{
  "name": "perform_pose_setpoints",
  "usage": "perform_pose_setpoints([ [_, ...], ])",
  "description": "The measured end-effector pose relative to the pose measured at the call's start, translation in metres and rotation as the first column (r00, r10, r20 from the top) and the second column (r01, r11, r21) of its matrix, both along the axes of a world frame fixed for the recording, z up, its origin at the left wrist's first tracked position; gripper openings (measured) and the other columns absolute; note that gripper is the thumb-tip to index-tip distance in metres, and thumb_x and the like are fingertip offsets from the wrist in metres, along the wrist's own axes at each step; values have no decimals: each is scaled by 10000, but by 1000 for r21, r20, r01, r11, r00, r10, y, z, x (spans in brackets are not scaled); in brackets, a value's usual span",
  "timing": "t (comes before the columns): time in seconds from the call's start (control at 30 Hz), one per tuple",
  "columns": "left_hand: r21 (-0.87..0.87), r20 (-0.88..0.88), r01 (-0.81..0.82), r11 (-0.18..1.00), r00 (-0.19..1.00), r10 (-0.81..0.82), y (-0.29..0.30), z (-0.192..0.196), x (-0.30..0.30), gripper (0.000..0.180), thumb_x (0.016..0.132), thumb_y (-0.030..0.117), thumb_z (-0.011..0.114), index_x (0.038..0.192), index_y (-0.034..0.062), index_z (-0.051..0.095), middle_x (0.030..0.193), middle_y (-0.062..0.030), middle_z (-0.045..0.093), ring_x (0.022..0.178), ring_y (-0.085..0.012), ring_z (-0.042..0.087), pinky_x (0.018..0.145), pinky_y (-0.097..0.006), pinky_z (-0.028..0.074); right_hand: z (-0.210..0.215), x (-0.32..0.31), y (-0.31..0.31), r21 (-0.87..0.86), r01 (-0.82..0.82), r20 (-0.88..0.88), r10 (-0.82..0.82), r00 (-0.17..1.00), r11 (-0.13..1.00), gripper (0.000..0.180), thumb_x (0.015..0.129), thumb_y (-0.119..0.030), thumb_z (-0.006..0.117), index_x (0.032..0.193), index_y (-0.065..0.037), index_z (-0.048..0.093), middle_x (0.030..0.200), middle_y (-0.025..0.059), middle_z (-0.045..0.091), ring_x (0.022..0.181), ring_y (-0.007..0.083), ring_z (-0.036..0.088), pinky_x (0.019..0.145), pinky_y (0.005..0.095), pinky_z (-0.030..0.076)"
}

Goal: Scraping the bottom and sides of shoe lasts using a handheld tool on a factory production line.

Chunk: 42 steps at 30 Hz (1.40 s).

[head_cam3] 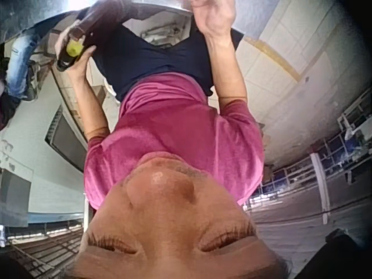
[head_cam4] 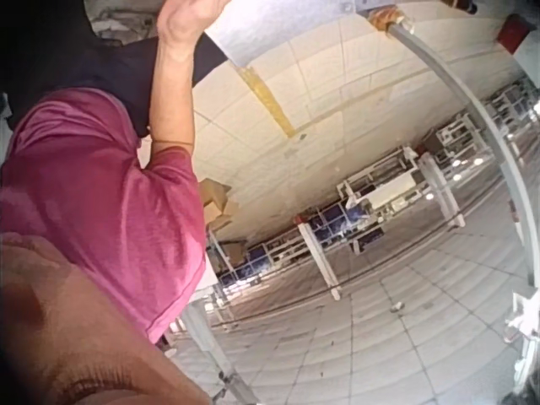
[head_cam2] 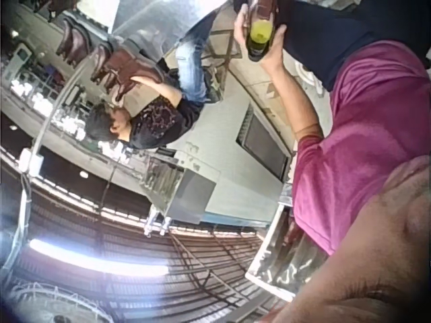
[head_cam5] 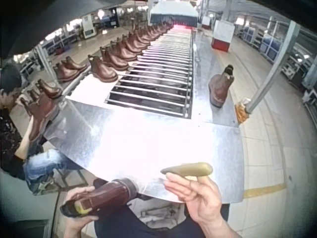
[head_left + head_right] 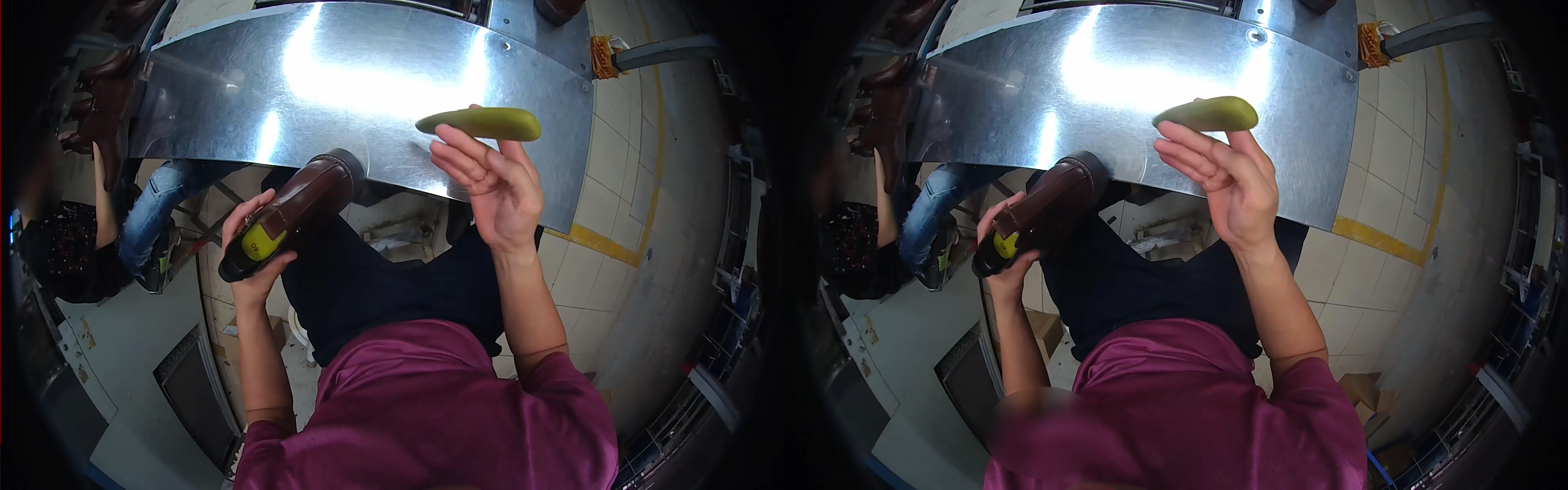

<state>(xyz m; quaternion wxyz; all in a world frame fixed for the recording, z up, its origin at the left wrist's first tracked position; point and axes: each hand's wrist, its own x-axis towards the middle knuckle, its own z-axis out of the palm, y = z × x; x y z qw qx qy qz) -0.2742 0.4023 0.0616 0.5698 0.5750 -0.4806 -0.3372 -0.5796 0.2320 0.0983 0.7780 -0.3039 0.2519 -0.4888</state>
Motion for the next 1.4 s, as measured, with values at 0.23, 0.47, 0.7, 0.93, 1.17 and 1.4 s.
perform_pose_setpoints([
  [0.23, -14, 247, 7, 1000, 969, -3, 5, 9, -19, 905, 653, 194, 975, 1408, 45, 499, 1431, -226, 567, 1342, -347, 552, 1144, -470, 431, -11, 17, -13, -443, 30, -509, -279, 814, 896, 484, 953, -35, 695, 1400, 11, 512, 1212, 223, 712, 1168, 262, 689, 1011, 336, 543],
  [0.47, 4, 306, 36, 999, 951, -35, 3, 8, -18, 934, 663, 167, 969, 1440, 49, 464, 1426, -238, 566, 1337, -359, 559, 1141, -484, 440, -7, 31, -44, -804, 133, -447, -736, 508, 580, 207, 851, -51, 800, 1028, 6, 709, 887, 73, 714, 789, 139, 689, 707, 230, 531],
  [0.7, 42, 364, -23, 999, 931, 6, -6, 13, -13, 1000, 668, 158, 969, 1488, 54, 406, 1393, -238, 598, 1293, -360, 596, 1116, -468, 456, -11, 75, -55, -435, 223, -132, -307, 943, 872, 465, 993, -211, 620, 1311, 48, 401, 881, 128, 649, 682, 140, 655, 647, 293, 579],
  [0.93, 57, 195, -27, 998, 981, 15, -14, 21, -18, 1109, 647, 265, 987, 1527, 44, 349, 1399, -256, 589, 1305, -362, 582, 1121, -459, 440, -11, 90, -68, -70, 7, 142, 3, 990, 998, 540, 995, -294, 617, 1418, -18, 424, 805, 51, 561, 705, 124, 588, 670, 297, 532],
  [1.17, 63, 259, 65, 996, 963, -80, -16, 14, -10, 1072, 654, 333, 978, 1509, 55, 393, 1409, -264, 574, 1312, -364, 576, 1109, -456, 460, -36, 110, -62, 292, -79, 167, 30, 986, 953, 349, 958, -410, 637, 785, -132, 514, 555, -25, 408, 420, 88, 403, 412, 276, 371],
  [1.4, -14, 191, -24, 1000, 981, 26, -18, 15, -18, 922, 748, 242, 937, 1467, 45, 394, 1384, -260, 592, 1315, -378, 578, 1128, -473, 431, -23, 124, -33, 245, 88, 120, -120, 985, 965, 295, 990, -333, 650, 842, -117, 513, 596, -18, 433, 441, 90, 416, 422, 268, 371],
])
